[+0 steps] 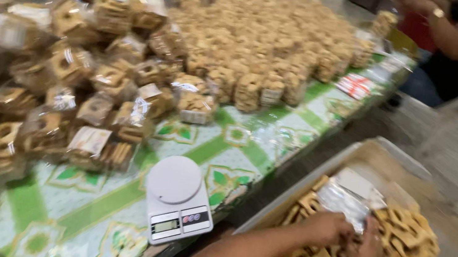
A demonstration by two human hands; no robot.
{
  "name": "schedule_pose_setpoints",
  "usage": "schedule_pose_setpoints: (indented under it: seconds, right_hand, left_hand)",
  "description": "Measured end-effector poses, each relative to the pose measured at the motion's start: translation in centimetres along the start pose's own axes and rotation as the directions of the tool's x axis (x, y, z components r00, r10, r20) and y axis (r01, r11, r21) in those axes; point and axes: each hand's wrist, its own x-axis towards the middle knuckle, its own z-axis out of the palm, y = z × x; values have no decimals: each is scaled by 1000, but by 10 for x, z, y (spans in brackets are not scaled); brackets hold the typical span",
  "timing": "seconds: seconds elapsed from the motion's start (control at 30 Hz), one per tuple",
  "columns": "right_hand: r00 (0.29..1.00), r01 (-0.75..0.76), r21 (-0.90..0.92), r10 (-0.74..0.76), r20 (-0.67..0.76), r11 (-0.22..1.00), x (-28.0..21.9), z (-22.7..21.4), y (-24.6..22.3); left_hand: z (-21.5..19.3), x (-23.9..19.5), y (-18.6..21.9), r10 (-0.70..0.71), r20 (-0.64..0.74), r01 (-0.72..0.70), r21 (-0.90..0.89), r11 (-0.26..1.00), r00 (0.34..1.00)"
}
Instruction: The person picks square-shaped snacks from a large plastic bin and places them into a clear plastic bag. They continue filling the bag by hand and then place the filled bag onto a digital scale on the table.
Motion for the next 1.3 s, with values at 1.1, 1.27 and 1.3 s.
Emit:
schedule_pose_setpoints:
  seconds: [1.1, 1.27, 1.3]
  right_hand:
    - [999, -29, 108, 31, -14, 994, -11, -4, -5]
    - [997, -56, 222, 66, -39, 973, -14, -2, -6]
    - [997, -61, 292, 71, -24, 954, -14, -3, -6]
  left_hand:
    - [-45, 15, 47, 158, 116, -185, 279, 942, 981]
    - [-34, 17, 9, 237, 49, -242, 188, 952, 970]
    - [-28, 17, 5, 249, 54, -254, 137, 957, 967]
